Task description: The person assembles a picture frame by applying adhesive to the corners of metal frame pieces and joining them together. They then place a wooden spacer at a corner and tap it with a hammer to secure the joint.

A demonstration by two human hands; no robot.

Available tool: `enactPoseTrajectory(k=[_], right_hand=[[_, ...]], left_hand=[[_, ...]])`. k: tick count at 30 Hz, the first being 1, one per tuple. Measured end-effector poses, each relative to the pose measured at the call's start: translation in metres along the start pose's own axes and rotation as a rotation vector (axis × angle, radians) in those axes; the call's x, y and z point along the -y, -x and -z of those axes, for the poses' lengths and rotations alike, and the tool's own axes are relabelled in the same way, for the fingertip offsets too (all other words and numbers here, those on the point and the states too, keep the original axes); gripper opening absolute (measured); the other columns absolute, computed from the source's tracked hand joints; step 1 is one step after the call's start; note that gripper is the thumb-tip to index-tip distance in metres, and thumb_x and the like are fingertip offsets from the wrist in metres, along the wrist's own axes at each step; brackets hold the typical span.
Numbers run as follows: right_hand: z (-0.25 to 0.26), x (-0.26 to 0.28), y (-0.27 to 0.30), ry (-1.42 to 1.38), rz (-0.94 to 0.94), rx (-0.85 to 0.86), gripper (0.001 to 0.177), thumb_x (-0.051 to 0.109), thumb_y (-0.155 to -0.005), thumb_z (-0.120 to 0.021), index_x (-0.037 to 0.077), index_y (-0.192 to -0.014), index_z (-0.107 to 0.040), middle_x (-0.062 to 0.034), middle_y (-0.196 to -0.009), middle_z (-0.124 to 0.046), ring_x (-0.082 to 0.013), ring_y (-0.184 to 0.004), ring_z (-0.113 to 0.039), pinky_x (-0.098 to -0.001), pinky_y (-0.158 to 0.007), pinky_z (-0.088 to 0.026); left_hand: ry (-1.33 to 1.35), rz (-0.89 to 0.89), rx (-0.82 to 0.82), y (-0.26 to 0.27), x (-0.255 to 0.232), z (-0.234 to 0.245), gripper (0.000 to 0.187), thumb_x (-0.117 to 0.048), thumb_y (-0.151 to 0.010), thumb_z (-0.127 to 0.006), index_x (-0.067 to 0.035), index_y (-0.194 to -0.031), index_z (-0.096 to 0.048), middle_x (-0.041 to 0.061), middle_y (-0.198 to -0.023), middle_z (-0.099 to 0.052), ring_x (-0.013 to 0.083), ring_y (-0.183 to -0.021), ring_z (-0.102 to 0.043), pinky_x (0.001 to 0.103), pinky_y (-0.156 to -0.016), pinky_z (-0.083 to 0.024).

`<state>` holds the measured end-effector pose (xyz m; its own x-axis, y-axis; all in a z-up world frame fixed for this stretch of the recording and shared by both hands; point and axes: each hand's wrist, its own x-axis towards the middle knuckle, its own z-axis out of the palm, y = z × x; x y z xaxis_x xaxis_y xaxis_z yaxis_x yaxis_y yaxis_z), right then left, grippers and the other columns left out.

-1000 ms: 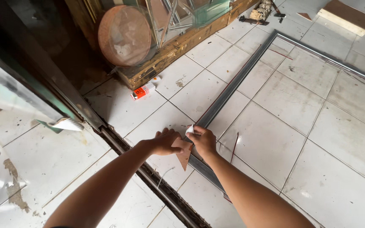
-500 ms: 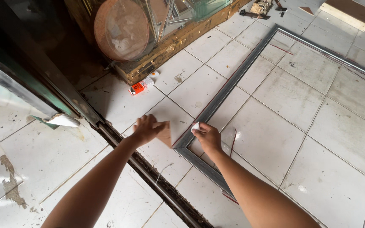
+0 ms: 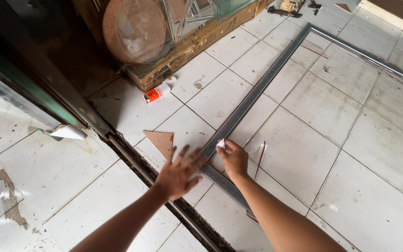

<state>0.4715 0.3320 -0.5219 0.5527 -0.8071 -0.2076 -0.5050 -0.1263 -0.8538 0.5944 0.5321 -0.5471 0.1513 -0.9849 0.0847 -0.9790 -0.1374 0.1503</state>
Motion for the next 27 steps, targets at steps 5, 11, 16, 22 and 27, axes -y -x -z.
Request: enactPoseTrajectory(k=[5,11,16,22,27], right_hand=[[0.006,-0.012,-0.003,0.029,0.018,-0.043,0.035,0.022,-0.100,-0.081,0.020,-0.135,-0.083,-0.0159,-0.129,-0.085,-0.0279,-0.125,-0.079,-0.0418,-0.104,-0.066],[0.004,-0.015,0.021,0.064,0.120,0.004,0.033,0.021,-0.097,-0.077,0.017,-0.130,-0.081,-0.0158,-0.122,-0.086,-0.0334,-0.115,-0.083,-0.0461,-0.096,-0.068],[0.000,-0.023,0.019,0.293,0.369,0.135,0.030,0.020,-0.095,-0.079,0.018,-0.123,-0.085,-0.0107,-0.112,-0.089,-0.0317,-0.103,-0.086,-0.0423,-0.079,-0.072],[0.012,-0.022,0.004,0.529,0.465,0.319,0.031,0.024,-0.101,-0.077,0.015,-0.130,-0.082,-0.0138,-0.115,-0.086,-0.0343,-0.110,-0.084,-0.0452,-0.088,-0.071],[0.013,-0.021,-0.005,0.642,0.579,0.363,0.030,0.019,-0.099,-0.080,0.013,-0.129,-0.083,-0.0160,-0.112,-0.085,-0.0369,-0.109,-0.084,-0.0467,-0.088,-0.070]], left_hand=[[-0.076,0.037,-0.055,0.011,-0.005,-0.022,0.068,-0.073,-0.114,-0.029,-0.042,-0.175,-0.036,0.006,-0.178,-0.033,0.0406,-0.166,-0.024,0.071,-0.131,-0.017],[0.003,0.374,0.033,0.026,-0.002,-0.011,0.065,-0.068,-0.112,-0.036,-0.029,-0.160,-0.056,0.004,-0.171,-0.043,0.0356,-0.165,-0.029,0.067,-0.133,-0.021],[0.155,0.428,-0.192,0.027,0.013,-0.036,0.048,-0.062,-0.101,-0.072,-0.033,-0.140,-0.069,-0.004,-0.148,-0.057,0.0318,-0.154,-0.041,0.066,-0.129,-0.031],[0.394,0.440,-0.237,0.006,0.008,-0.036,0.032,-0.044,-0.094,-0.085,-0.029,-0.122,-0.081,-0.007,-0.130,-0.072,0.0238,-0.144,-0.053,0.065,-0.134,-0.022],[0.454,0.572,-0.267,0.001,0.015,-0.045,0.012,-0.048,-0.094,-0.085,-0.045,-0.105,-0.085,-0.022,-0.122,-0.075,0.0098,-0.138,-0.057,0.051,-0.136,-0.026]])
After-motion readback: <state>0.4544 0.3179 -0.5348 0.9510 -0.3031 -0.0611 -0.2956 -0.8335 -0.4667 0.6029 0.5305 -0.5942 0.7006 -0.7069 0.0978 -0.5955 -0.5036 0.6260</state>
